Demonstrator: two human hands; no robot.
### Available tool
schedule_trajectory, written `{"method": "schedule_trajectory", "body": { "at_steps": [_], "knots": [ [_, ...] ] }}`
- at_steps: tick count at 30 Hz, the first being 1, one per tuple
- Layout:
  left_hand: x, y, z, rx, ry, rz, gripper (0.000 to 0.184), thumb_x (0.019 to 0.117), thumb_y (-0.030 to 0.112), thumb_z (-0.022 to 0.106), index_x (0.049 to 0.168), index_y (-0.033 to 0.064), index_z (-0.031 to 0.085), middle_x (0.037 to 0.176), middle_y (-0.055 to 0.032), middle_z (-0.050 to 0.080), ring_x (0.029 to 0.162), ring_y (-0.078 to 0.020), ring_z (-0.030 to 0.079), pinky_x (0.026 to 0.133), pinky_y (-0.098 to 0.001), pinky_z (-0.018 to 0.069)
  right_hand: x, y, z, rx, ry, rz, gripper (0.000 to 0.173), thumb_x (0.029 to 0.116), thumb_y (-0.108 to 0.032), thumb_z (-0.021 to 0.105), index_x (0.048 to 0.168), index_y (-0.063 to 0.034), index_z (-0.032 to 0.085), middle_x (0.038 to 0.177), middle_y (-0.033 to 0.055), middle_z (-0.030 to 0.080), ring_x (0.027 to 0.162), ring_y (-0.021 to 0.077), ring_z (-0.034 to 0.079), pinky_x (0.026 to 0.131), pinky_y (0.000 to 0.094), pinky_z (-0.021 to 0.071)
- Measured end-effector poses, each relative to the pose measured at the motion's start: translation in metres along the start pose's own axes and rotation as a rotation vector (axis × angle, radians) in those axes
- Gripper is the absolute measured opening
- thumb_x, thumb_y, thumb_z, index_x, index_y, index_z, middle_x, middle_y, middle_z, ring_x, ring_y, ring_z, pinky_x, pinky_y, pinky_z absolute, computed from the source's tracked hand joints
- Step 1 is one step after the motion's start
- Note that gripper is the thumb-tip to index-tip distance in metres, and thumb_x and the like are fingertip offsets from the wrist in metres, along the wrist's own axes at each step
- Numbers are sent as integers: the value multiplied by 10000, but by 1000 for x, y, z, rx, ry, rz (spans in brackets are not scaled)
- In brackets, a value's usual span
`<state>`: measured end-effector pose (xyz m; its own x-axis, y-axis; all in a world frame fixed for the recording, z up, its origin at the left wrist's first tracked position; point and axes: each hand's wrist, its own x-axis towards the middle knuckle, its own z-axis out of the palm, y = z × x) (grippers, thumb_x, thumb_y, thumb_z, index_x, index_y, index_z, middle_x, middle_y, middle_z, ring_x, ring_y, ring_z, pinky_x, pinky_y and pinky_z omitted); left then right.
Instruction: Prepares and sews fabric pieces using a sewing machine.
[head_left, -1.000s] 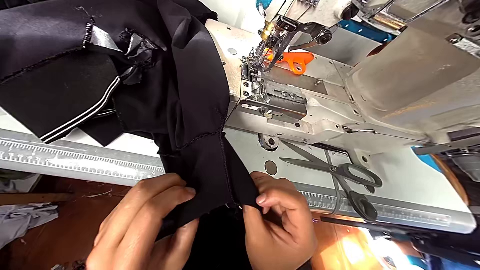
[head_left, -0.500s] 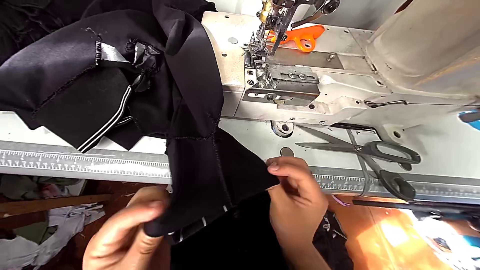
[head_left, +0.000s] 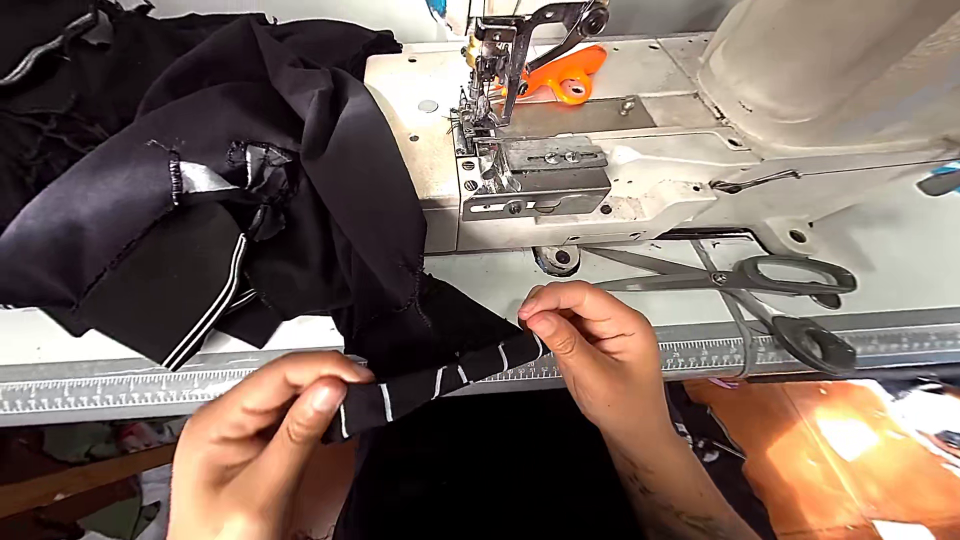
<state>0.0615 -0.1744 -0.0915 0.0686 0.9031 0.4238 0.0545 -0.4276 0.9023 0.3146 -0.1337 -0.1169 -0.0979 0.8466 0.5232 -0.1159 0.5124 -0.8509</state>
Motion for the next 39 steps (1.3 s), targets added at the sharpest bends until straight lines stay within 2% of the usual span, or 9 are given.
{"method": "schedule_trajectory", "body": {
  "at_steps": [6, 11, 16, 26, 28, 31, 34, 36, 39],
  "knots": [
    [22, -7, -17, -82, -77, -65, 182, 949, 293, 693, 1118, 263, 754, 927, 108, 746, 820, 28, 689, 745, -120, 559, 3, 2, -2, -248, -60, -76, 90, 1044, -170, 576, 1076, -113, 638, 896, -78, 659, 797, -62, 610, 736, 94, 523],
    [21, -4, -26, 176, -133, 108, 198, 1012, 332, 607, 1094, 284, 781, 989, 134, 729, 943, 8, 667, 827, -150, 539, 2, 5, -5, -261, -108, -182, 181, 1021, -289, 634, 1097, -173, 750, 910, -57, 628, 851, -31, 598, 741, 112, 508],
    [9, 0, -7, 608, -28, 306, 295, 928, 431, 755, 1179, 277, 765, 968, 83, 575, 922, 42, 524, 805, -103, 410, -4, 8, -1, -473, -49, -269, 226, 942, -258, 746, 1165, -234, 779, 960, -22, 571, 915, -12, 545, 786, 89, 448],
    [9, -3, 13, 804, 169, 487, 173, 994, 103, 618, 1083, 95, 767, 865, -50, 507, 793, -30, 479, 722, -104, 357, -8, 7, 12, -569, 52, -262, 219, 978, -151, 649, 1138, -180, 795, 946, 13, 604, 864, -10, 568, 761, 83, 466],
    [27, -7, 7, 737, 103, 546, 174, 1023, 144, 580, 1111, 168, 729, 1050, 17, 583, 926, 6, 552, 834, -103, 438, -6, 8, 14, -527, 62, -248, 197, 1007, -175, 632, 1123, -144, 789, 964, 34, 689, 906, 11, 643, 826, 115, 524],
    [68, -16, 0, 455, -97, 612, 216, 1091, 283, 484, 1110, 246, 696, 1275, 111, 712, 1303, -129, 610, 1194, -424, 418, -2, 9, 21, -509, 81, -256, 216, 1017, -185, 614, 1060, -60, 784, 838, 74, 736, 791, 80, 673, 762, 163, 521],
    [102, -15, 9, 293, -129, 602, 209, 1085, 344, 506, 1108, 249, 691, 999, 124, 755, 959, -54, 736, 946, -308, 607, 3, 5, 31, -427, 73, -220, 237, 1034, -189, 598, 1017, -7, 749, 849, 86, 754, 808, 55, 704, 773, 151, 537],
    [116, -9, 11, 509, -69, 700, 208, 1099, 280, 468, 1114, 175, 647, 1000, 106, 691, 927, 61, 650, 828, -123, 529, 8, 5, 36, -336, 92, -169, 238, 1032, -167, 595, 1005, 17, 743, 837, 89, 746, 797, 32, 692, 758, 143, 531],
    [133, 1, 17, 954, 24, 840, 198, 1061, 122, 497, 1057, 15, 663, 935, -126, 700, 883, -126, 657, 763, -220, 485, 14, 3, 41, -137, 55, 11, 226, 1028, -119, 574, 990, 30, 740, 778, 52, 709, 674, -16, 626, 623, 120, 504]
  ]
}}
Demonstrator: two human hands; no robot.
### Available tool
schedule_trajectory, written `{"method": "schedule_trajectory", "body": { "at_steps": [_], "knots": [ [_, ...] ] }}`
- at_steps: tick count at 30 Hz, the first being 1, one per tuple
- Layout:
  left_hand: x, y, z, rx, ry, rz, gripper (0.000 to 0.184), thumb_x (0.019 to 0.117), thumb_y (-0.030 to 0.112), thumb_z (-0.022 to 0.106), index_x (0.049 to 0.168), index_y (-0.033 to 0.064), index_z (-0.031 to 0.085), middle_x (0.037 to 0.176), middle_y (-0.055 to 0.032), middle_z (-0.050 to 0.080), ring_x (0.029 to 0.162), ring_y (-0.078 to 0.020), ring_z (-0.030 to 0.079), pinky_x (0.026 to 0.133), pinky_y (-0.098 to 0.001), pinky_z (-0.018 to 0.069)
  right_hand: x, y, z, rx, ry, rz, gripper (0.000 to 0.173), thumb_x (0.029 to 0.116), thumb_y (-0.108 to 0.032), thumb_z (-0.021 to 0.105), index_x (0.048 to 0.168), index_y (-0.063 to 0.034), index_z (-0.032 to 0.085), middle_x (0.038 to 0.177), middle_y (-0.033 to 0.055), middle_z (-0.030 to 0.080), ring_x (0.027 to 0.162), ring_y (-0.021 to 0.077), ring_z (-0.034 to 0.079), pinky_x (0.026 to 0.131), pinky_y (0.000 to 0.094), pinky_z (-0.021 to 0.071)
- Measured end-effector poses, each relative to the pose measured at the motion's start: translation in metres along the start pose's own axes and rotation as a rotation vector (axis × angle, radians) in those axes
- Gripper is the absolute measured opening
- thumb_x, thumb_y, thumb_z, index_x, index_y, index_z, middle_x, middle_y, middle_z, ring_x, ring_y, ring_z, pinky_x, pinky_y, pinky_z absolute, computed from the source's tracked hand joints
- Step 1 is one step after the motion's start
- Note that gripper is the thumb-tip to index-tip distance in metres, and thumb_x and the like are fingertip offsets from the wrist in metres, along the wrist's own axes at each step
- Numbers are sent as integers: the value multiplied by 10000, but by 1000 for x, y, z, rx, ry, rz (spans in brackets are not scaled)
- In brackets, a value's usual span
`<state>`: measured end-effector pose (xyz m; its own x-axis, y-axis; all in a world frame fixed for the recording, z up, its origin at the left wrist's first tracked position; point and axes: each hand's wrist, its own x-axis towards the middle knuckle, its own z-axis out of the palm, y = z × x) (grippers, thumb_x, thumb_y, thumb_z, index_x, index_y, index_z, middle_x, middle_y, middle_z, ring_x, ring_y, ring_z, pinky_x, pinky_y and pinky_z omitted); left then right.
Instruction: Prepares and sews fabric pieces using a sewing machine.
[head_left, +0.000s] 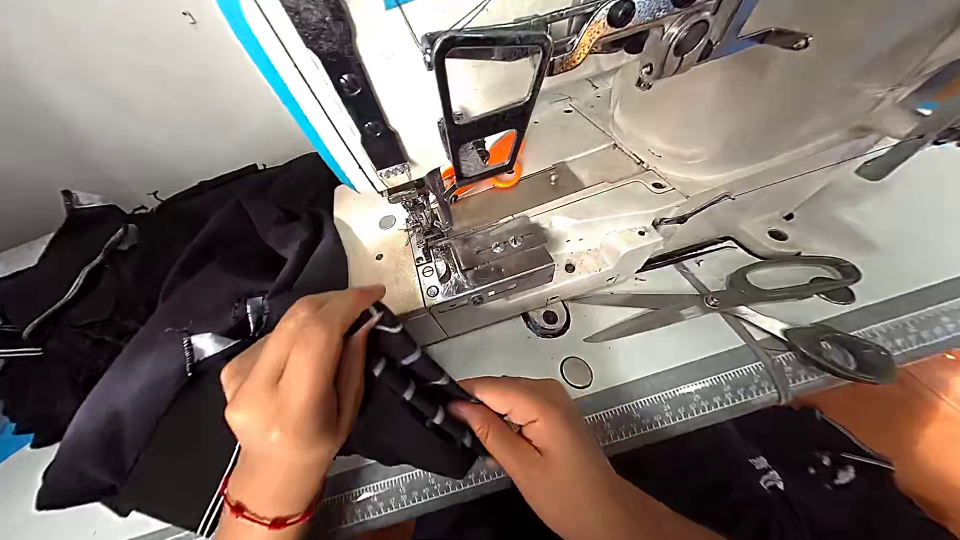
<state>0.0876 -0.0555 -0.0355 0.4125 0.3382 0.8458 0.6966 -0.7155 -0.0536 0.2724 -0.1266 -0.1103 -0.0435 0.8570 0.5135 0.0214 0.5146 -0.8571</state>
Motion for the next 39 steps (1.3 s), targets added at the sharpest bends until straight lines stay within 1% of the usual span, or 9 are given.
{"method": "schedule_trajectory", "body": {
  "at_steps": [2, 6, 9, 14, 18, 21, 24, 32, 39],
  "knots": [
    [11, -5, 3, 119, -85, -16, 213, 1042, 110, 551, 1053, -8, 728, 948, -184, 723, 859, -221, 693, 716, -308, 506, 3, -4, 0, 145, -68, 134, 234, 1045, -118, 546, 979, 27, 717, 757, 13, 696, 621, -43, 616, 563, 111, 509],
    [26, -8, 13, 184, -297, -153, 268, 1042, 198, 555, 1054, 45, 775, 980, -144, 736, 807, -286, 714, 589, -443, 502, 10, -10, 1, 251, -77, 192, 256, 1067, -144, 518, 952, 12, 686, 733, -24, 683, 586, -66, 569, 530, 96, 456],
    [37, -14, 20, 166, -412, -247, 275, 1008, 246, 581, 1007, 63, 786, 992, -134, 742, 827, -311, 710, 620, -523, 508, 17, -10, 3, 253, -33, 175, 259, 1069, -147, 515, 935, 4, 678, 730, -28, 682, 584, -60, 581, 520, 100, 466],
    [57, -29, 38, 33, -479, -362, 218, 940, 282, 659, 916, 94, 765, 860, -69, 692, 703, -219, 601, 607, -471, 437, 22, -13, 3, 257, 41, 184, 251, 1072, -152, 509, 951, -8, 675, 721, -53, 663, 557, -75, 541, 499, 93, 439],
    [70, -50, 46, -152, -522, -458, 168, 893, 274, 770, 826, 121, 760, 660, 36, 637, 576, -44, 522, 583, -323, 415, 25, -15, 3, 244, 73, 208, 253, 1077, -160, 506, 954, -15, 674, 714, -57, 664, 552, -71, 541, 499, 97, 441],
    [75, -58, 62, -248, -472, -425, 196, 786, 197, 730, 953, 104, 689, 861, 72, 667, 810, 70, 606, 755, -186, 497, 27, -13, 6, 246, 124, 212, 260, 1075, -136, 500, 932, -10, 675, 688, -48, 654, 545, -61, 533, 503, 101, 438],
    [77, -65, 75, -229, -469, -273, 313, 864, 191, 716, 1083, -31, 682, 1024, -111, 694, 989, -99, 635, 904, -337, 479, 30, -12, 8, 232, 165, 216, 250, 1072, -125, 499, 908, -27, 661, 682, -50, 654, 539, -60, 536, 503, 98, 437],
    [77, -68, 81, -202, -412, -165, 306, 887, 263, 699, 1056, 8, 703, 1017, -103, 703, 1001, -108, 637, 906, -326, 468, 36, -8, 8, 250, 174, 300, 261, 1070, -149, 522, 877, -51, 667, 659, -54, 653, 525, -65, 537, 487, 91, 426],
    [78, -63, 81, -155, -418, -186, 312, 912, 217, 691, 1112, -22, 696, 1094, -173, 703, 1092, -207, 642, 953, -405, 459, 43, -8, 6, 264, 172, 356, 289, 1068, -164, 538, 807, -80, 631, 607, -63, 634, 503, -50, 555, 470, 102, 437]
  ]
}}
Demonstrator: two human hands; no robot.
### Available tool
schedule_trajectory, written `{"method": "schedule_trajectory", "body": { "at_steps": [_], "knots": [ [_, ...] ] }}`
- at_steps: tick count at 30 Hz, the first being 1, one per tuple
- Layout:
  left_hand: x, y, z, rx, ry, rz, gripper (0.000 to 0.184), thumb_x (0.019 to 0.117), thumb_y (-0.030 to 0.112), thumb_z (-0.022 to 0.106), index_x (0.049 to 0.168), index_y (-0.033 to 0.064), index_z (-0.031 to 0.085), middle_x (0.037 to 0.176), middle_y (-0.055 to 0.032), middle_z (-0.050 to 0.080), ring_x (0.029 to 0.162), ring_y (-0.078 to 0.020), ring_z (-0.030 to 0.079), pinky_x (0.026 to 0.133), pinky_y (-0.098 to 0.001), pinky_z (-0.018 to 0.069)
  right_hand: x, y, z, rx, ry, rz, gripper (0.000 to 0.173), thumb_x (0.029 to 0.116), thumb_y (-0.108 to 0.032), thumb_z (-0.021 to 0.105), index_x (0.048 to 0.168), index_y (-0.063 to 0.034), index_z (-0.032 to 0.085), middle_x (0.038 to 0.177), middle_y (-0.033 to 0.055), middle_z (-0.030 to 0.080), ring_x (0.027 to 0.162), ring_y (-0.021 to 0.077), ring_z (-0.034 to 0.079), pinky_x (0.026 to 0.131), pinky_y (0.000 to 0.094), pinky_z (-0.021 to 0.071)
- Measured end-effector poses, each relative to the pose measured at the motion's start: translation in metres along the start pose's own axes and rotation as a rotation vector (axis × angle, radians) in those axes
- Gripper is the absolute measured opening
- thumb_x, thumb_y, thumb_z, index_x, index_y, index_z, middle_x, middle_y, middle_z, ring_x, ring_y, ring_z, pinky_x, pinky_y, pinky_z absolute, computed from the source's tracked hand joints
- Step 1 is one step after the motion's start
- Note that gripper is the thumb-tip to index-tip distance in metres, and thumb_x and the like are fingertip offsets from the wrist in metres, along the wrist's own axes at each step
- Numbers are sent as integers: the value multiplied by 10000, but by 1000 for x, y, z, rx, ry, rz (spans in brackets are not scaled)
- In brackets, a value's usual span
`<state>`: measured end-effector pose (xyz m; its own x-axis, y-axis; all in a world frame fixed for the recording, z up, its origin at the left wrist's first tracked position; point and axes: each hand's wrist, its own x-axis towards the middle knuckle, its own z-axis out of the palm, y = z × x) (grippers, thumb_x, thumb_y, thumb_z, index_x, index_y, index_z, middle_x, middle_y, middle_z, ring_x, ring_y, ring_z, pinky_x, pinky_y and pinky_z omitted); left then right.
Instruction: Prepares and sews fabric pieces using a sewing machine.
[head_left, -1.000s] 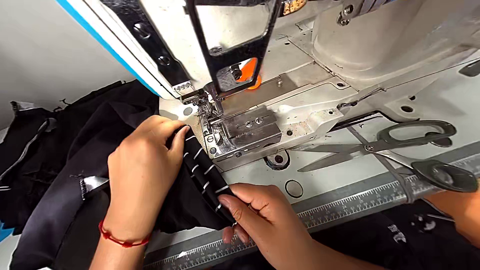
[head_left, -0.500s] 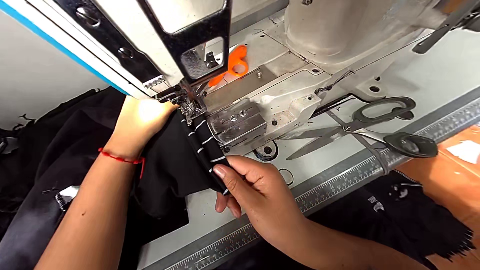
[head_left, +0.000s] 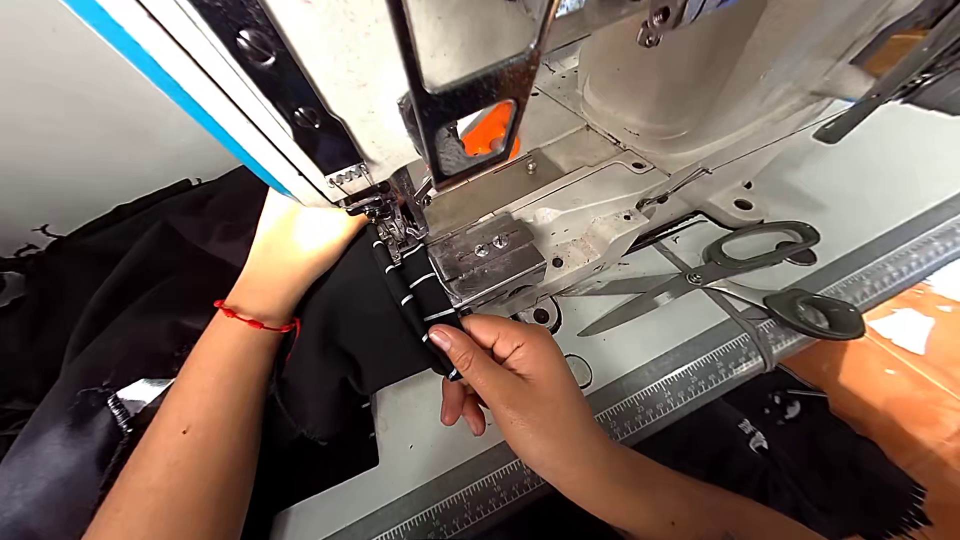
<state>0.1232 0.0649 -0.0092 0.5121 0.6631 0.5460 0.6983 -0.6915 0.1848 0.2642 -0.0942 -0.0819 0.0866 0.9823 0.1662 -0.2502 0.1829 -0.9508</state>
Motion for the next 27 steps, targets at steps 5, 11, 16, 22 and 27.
{"method": "schedule_trajectory", "body": {
  "at_steps": [5, 11, 16, 22, 27],
  "knots": [
    [-12, 1, -15, -9, 55, -25, 318, 911, 318, 673, 1065, 39, 689, 975, -52, 688, 928, -59, 636, 831, -293, 499, 0, -2, -8, -53, -91, -29, 306, 1079, -197, 516, 810, -92, 616, 639, -87, 641, 531, -57, 566, 490, 107, 455],
    [-132, 48, -44, -236, 66, 279, 304, 1082, 292, 476, 867, 131, 619, 822, -10, 634, 835, -82, 627, 825, -235, 492, -4, -21, -14, 51, -218, 0, 312, 1063, -176, 511, 796, -76, 636, 607, -104, 611, 482, -88, 531, 426, 96, 429],
    [-149, 84, 31, 3, 433, 69, 242, 1065, 303, 496, 899, 134, 547, 874, 16, 544, 896, -11, 552, 886, -131, 422, 0, -35, -3, 94, -224, -6, 312, 1059, -158, 505, 776, -92, 618, 567, -103, 579, 449, -80, 500, 414, 105, 409],
    [-112, 100, 38, 41, 586, -127, 371, 920, 184, 611, 603, 3, 544, 559, -74, 528, 596, -63, 571, 617, -176, 436, 2, -42, 3, 98, -167, 4, 339, 1055, -154, 514, 736, -103, 619, 545, -91, 553, 442, -61, 500, 415, 113, 411],
    [-101, 101, 43, -222, 578, -117, 335, 930, 185, 648, 661, 0, 575, 622, -8, 591, 654, 54, 611, 672, -106, 498, 3, -46, -2, 106, -133, 10, 343, 1057, -151, 516, 744, -84, 638, 538, -66, 560, 428, -42, 501, 407, 117, 412]
  ]
}}
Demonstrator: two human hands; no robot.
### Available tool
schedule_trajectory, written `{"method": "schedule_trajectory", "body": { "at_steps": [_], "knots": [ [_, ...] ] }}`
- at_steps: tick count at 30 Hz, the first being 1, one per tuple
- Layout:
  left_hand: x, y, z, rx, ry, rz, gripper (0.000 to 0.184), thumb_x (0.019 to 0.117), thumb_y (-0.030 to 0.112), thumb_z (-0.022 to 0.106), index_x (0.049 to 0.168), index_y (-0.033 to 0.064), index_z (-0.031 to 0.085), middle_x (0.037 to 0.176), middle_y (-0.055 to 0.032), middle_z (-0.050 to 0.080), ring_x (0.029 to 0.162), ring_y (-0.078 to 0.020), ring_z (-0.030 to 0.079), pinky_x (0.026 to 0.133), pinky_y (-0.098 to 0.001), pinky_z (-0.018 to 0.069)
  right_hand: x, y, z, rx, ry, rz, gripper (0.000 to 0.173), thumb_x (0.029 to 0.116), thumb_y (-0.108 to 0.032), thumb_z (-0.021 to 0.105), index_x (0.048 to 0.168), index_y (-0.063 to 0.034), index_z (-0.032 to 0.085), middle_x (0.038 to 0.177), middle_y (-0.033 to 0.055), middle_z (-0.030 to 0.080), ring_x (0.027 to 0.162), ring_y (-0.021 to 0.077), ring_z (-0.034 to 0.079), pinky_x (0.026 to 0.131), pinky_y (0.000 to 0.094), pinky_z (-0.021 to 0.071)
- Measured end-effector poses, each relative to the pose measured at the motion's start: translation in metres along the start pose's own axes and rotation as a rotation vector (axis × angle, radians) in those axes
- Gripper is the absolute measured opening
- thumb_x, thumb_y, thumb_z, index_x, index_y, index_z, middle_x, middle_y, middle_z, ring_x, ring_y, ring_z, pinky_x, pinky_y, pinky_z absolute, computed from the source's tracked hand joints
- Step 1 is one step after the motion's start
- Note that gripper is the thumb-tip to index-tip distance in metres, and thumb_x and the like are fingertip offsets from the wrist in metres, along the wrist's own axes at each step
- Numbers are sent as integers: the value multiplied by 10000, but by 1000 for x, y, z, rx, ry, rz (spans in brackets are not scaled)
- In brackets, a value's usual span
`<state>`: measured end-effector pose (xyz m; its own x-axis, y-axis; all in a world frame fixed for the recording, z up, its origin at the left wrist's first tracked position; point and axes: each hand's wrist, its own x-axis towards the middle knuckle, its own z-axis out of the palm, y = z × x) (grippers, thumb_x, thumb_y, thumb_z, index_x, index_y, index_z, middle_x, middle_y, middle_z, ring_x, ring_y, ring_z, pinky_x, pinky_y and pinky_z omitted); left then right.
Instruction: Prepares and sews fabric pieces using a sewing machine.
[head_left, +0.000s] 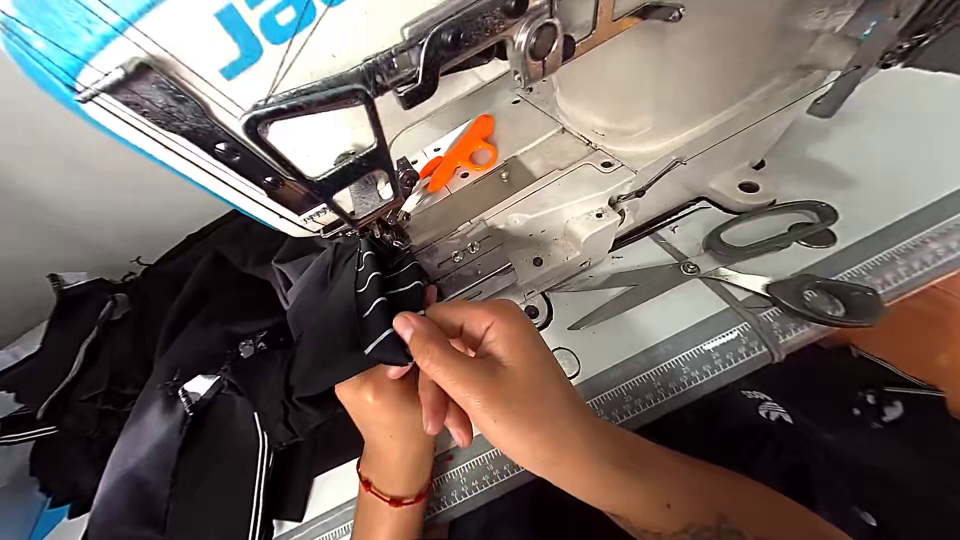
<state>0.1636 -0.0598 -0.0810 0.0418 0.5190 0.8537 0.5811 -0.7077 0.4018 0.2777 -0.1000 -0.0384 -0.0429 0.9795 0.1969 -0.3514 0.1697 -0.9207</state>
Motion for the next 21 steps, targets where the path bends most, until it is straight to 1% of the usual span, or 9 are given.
{"method": "schedule_trajectory", "body": {
  "at_steps": [2, 4, 7, 10, 14, 16, 17, 19, 21],
  "knots": [
    [-2, -11, -9, 102, -26, 167, 447, 983, 267, 611, 603, 57, 505, 587, -36, 567, 636, -6, 604, 637, -140, 467, -4, 3, -2, 2, -16, 14, 337, 1059, -155, 514, 748, -95, 629, 553, -77, 573, 446, -48, 519, 419, 113, 424],
    [-2, -28, -24, 288, -54, 329, 465, 981, 299, 580, 579, 74, 519, 558, -75, 574, 612, -106, 609, 615, -226, 445, -7, 12, -2, -9, -45, 53, 318, 1064, -170, 512, 779, -100, 633, 576, -94, 581, 462, -53, 530, 432, 111, 435],
    [-14, -41, -46, 422, -164, 436, 402, 1043, 341, 505, 728, 110, 596, 660, -58, 610, 714, -161, 627, 714, -258, 479, -8, 26, -5, -36, -55, 101, 318, 1071, -179, 502, 798, -89, 638, 587, -92, 599, 466, -49, 538, 441, 120, 444],
    [-19, -21, -82, 244, -405, 489, 243, 1075, 293, 487, 1041, 132, 666, 997, -11, 715, 945, -147, 642, 898, -263, 478, -5, 32, -14, -80, -46, 115, 330, 1069, -186, 489, 807, -89, 664, 600, -96, 610, 465, -57, 531, 438, 115, 440],
    [53, -4, -112, 176, -620, 566, 254, 1082, 292, 496, 1077, 138, 697, 1066, -37, 754, 868, -133, 684, 741, -280, 516, -3, 34, -28, -240, -177, 122, 383, 1111, -277, 425, 934, -70, 694, 659, -92, 656, 493, -68, 524, 471, 112, 427],
    [91, -13, -95, 181, -702, 666, 264, 1063, 223, 504, 1076, 118, 746, 1122, -41, 767, 913, -116, 724, 710, -278, 557, -7, 32, -39, -503, -234, -15, 467, 1124, -310, 350, 981, -48, 710, 726, -49, 685, 534, -27, 545, 513, 159, 454],
    [104, -15, -84, 173, -741, 724, 280, 1033, 170, 503, 1075, 99, 771, 1133, -47, 766, 914, -126, 728, 688, -282, 559, -10, 30, -46, -655, -189, -153, 469, 1116, -297, 354, 938, -54, 713, 706, -30, 678, 534, 6, 560, 511, 195, 468],
    [118, -17, -68, 182, -810, 813, 320, 965, 114, 487, 1076, 97, 787, 1137, -36, 764, 890, -138, 727, 638, -295, 546, -12, 21, -59, -887, -3, -464, 362, 1047, -248, 441, 883, -103, 729, 650, -53, 607, 542, 1, 534, 496, 181, 443],
    [118, -21, -59, 179, -840, 848, 323, 939, 114, 484, 1055, 102, 785, 1108, -36, 757, 823, -147, 712, 576, -301, 525, -3, -1, -70, -1061, 60, -656, 244, 960, -202, 537, 988, -128, 767, 810, -51, 662, 728, 11, 599, 628, 167, 497]
  ]
}}
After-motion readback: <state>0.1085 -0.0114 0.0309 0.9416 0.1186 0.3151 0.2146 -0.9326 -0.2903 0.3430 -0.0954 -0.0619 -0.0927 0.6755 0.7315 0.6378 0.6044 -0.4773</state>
